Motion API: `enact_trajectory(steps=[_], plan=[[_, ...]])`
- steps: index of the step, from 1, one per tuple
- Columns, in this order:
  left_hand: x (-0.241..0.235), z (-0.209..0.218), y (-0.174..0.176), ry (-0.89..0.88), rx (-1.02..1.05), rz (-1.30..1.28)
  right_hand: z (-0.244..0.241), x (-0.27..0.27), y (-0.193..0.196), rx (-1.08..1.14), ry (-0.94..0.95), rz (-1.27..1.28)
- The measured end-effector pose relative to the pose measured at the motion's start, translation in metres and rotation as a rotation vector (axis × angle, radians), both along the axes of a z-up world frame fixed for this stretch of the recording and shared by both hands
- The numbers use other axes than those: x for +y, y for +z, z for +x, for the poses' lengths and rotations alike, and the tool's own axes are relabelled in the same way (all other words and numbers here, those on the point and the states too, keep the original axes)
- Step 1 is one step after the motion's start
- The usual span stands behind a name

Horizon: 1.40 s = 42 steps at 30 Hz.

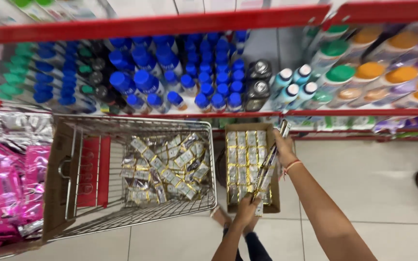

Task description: Organizing and checking long strips of product sachets in a retail environment.

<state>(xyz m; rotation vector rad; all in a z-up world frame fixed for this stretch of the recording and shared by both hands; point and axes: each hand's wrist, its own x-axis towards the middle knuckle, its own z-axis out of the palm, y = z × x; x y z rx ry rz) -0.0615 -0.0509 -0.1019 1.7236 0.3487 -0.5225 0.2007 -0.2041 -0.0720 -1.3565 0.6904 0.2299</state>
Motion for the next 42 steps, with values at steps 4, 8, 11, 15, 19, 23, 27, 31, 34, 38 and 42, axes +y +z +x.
enact_trajectory(steps=[4,8,11,15,19,23,27,31,34,38,42], plan=[[0.004,-0.005,-0.04,0.02,0.101,-0.007,-0.009,0.01,-0.069,0.164,0.139,-0.265],[0.003,-0.008,-0.096,0.119,0.096,0.159,-0.015,0.032,-0.064,-0.068,0.277,-0.241],[0.0,0.008,-0.098,-0.008,0.231,0.171,-0.005,0.039,-0.066,0.113,0.428,-0.463],[-0.025,0.024,-0.121,-0.113,0.179,0.315,-0.002,0.034,-0.136,0.092,0.548,-0.847],[-0.071,0.008,-0.182,-0.103,0.057,0.262,0.003,0.046,-0.135,-0.136,0.634,-1.075],[-0.093,0.006,-0.18,-0.152,0.081,0.467,0.003,0.055,-0.108,-0.04,0.698,-1.087],[-0.087,0.016,-0.132,0.005,-0.009,0.511,0.001,0.049,-0.114,-0.373,0.912,-1.606],[-0.077,0.035,-0.096,0.055,0.014,0.386,0.0,0.027,-0.113,-0.303,1.177,-1.676],[-0.091,0.022,-0.119,-0.011,0.142,0.437,-0.007,0.021,-0.098,-0.424,1.412,-1.626],[-0.109,0.017,-0.152,-0.13,0.121,0.67,-0.006,0.026,-0.073,-0.418,1.714,-1.864],[-0.112,0.011,-0.16,-0.313,0.012,0.846,-0.01,0.017,-0.104,-0.511,1.711,-1.939]])
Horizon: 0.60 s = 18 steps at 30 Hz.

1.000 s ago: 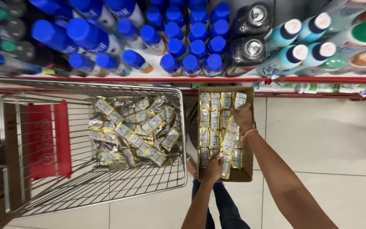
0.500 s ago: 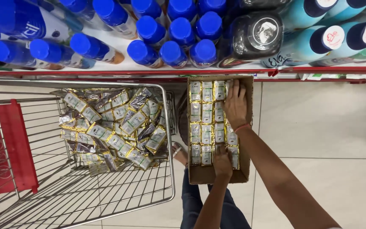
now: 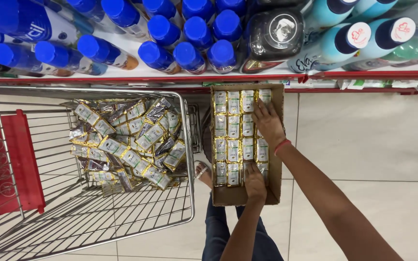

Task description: Organizing and checking long strips of product sachets in a retail environment.

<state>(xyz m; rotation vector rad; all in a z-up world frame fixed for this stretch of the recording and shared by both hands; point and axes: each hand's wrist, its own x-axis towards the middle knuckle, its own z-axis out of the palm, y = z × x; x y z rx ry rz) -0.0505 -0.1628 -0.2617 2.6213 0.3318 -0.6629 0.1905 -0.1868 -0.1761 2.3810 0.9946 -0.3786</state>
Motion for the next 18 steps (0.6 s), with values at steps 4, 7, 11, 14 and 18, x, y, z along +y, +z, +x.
enact_trajectory(steps=[4,7,11,14,18], plan=[[0.006,-0.004,0.023,0.165,-0.038,-0.152,0.003,0.004,0.016,0.088,-0.047,-0.111],[0.008,-0.001,0.03,0.217,-0.115,-0.252,0.002,0.003,0.021,0.107,-0.027,-0.134],[0.013,-0.001,0.014,0.183,-0.08,-0.245,-0.002,0.004,0.036,0.081,0.024,-0.152],[0.02,-0.015,0.0,0.161,-0.013,-0.243,-0.015,0.001,0.052,0.03,0.025,-0.048],[0.072,0.063,0.186,0.248,0.065,-0.315,-0.029,0.005,0.105,-0.097,-0.072,0.338]])
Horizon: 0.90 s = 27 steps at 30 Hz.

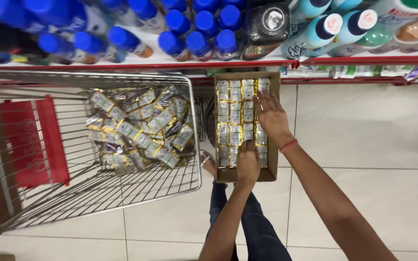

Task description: Organizing and checking long strips of product sachets in a retail environment.

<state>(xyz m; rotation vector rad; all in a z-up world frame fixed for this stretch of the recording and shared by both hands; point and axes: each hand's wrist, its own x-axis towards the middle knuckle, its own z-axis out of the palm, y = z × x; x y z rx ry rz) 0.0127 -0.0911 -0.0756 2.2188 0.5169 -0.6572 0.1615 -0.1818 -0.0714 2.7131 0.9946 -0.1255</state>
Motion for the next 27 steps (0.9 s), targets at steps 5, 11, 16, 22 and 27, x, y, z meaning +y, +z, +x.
enact_trajectory(steps=[5,11,16,22,27], plan=[[0.069,0.017,0.114,0.13,-0.74,-0.067,-0.038,0.049,0.127,-0.062,-0.225,0.731],[0.212,0.006,0.109,0.443,-0.599,0.039,-0.079,0.163,0.182,-0.043,-0.254,1.034],[0.339,-0.02,0.0,0.448,-0.551,0.366,-0.095,0.255,0.101,0.226,-0.148,1.077],[0.417,-0.013,-0.064,0.45,-0.372,0.25,-0.084,0.336,0.012,0.837,-0.549,0.855],[0.425,0.004,-0.087,0.336,-0.318,0.102,-0.083,0.36,-0.041,0.985,-0.407,0.964]])
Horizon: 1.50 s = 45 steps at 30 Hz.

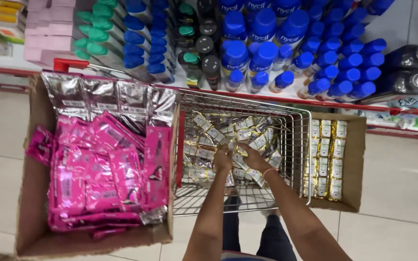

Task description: Organizing and checking long strips of product sachets in a retail environment.

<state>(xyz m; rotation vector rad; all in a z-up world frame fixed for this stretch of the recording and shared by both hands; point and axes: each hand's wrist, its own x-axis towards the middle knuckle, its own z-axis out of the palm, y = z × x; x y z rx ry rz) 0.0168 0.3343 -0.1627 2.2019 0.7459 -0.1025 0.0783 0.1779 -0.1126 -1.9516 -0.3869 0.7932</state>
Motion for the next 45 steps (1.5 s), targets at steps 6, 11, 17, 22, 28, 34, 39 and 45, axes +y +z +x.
enact_trajectory(steps=[6,11,17,22,28,34,39,45], plan=[[-0.005,0.02,0.099,-0.013,-0.024,-0.143,-0.007,-0.022,0.017,0.006,-0.057,-0.039],[-0.011,0.023,0.171,-0.272,-0.349,-0.224,0.009,-0.043,0.1,0.196,-0.366,0.178],[-0.015,0.048,0.281,-0.408,-0.567,-0.249,0.039,-0.066,0.184,-0.028,-0.296,0.282],[-0.019,0.05,0.384,-0.312,-0.723,-0.448,0.046,-0.052,0.289,-0.176,-0.416,0.459],[-0.021,0.044,0.454,-0.232,-0.609,-0.375,0.044,-0.054,0.374,-0.382,-0.419,0.464],[-0.027,0.069,0.439,-0.099,-0.349,-0.871,0.035,-0.067,0.405,-0.38,-0.289,0.736],[-0.039,0.078,0.475,-0.184,-0.542,-1.188,0.045,-0.096,0.361,-0.343,-0.061,0.638],[-0.043,0.07,0.483,-0.492,-0.691,-1.103,0.011,-0.067,0.457,0.287,-0.368,0.672]])
